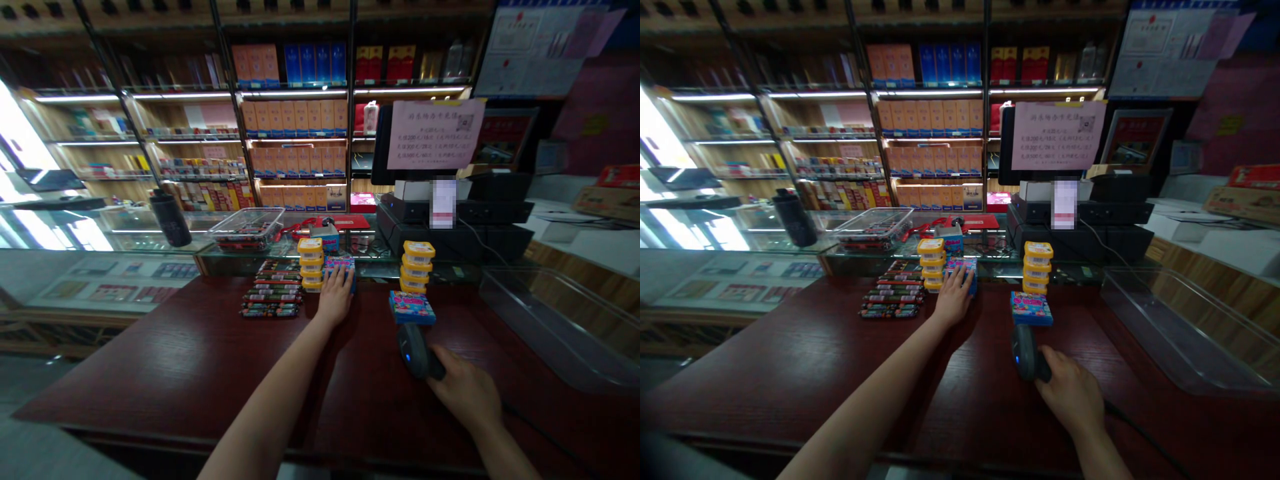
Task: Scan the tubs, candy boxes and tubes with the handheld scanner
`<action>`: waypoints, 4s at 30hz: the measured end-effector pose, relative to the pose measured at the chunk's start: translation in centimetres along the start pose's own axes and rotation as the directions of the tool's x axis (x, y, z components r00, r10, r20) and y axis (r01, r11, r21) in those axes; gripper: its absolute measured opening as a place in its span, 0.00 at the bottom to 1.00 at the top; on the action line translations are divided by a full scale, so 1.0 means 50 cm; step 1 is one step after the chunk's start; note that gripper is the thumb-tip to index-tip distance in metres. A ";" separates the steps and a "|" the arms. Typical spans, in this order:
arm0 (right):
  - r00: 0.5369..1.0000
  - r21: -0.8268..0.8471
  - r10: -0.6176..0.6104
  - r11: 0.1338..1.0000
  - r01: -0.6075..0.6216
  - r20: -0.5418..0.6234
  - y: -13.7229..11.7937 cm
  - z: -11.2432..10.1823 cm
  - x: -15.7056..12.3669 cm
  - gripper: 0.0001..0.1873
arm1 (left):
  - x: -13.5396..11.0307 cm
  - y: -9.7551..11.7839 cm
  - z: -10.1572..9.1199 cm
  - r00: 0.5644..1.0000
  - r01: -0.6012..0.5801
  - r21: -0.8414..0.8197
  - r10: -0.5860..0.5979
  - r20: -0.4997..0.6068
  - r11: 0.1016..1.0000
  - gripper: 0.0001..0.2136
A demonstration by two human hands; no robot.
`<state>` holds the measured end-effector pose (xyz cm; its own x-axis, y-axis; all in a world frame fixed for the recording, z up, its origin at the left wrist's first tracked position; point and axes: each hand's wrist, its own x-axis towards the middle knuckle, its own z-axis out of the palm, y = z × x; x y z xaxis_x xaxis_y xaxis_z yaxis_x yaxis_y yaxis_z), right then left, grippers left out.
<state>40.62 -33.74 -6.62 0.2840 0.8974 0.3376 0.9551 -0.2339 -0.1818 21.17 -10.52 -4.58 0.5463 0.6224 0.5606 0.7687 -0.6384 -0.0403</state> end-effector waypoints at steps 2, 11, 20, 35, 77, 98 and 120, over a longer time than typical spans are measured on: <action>1.000 -0.001 0.006 1.000 -0.006 0.000 -0.001 -0.001 0.000 0.13 | 0.003 0.001 0.000 1.000 -0.008 -0.011 0.008 0.005 1.000 0.31; 1.000 0.016 0.022 1.000 -0.022 0.015 -0.002 -0.003 0.001 0.13 | -0.007 0.032 -0.001 0.999 0.028 -0.033 -0.029 -0.032 0.999 0.31; 0.999 0.022 0.051 0.998 -0.051 -0.018 0.004 -0.003 -0.001 0.13 | -0.038 0.167 0.031 0.912 -0.305 -0.384 0.383 0.147 0.872 0.29; 0.994 0.031 0.108 0.994 -0.108 -0.005 0.001 -0.011 0.002 0.14 | -0.020 0.181 0.017 0.974 -0.046 -0.189 0.086 0.211 0.981 0.14; 0.986 0.728 0.155 0.669 -0.150 0.061 -0.088 -0.061 -0.007 0.20 | -0.106 0.146 0.014 0.643 0.046 -0.714 -0.526 0.557 -0.699 0.14; 0.999 0.060 0.047 0.997 -0.047 0.007 -0.010 -0.039 -0.001 0.17 | -0.106 0.149 0.007 0.665 0.041 -0.702 -0.505 0.550 -0.711 0.17; 0.977 0.007 -0.100 0.995 0.103 -0.188 0.011 0.025 -0.014 0.14 | 0.027 0.024 -0.132 0.914 0.126 -0.218 -0.199 -0.354 0.968 0.09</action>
<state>40.85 -34.04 -8.13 0.1977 0.8302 0.5212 0.9787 -0.1371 -0.1528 20.67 -13.42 1.59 0.2283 0.5355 0.8131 0.7404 -0.6378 0.2122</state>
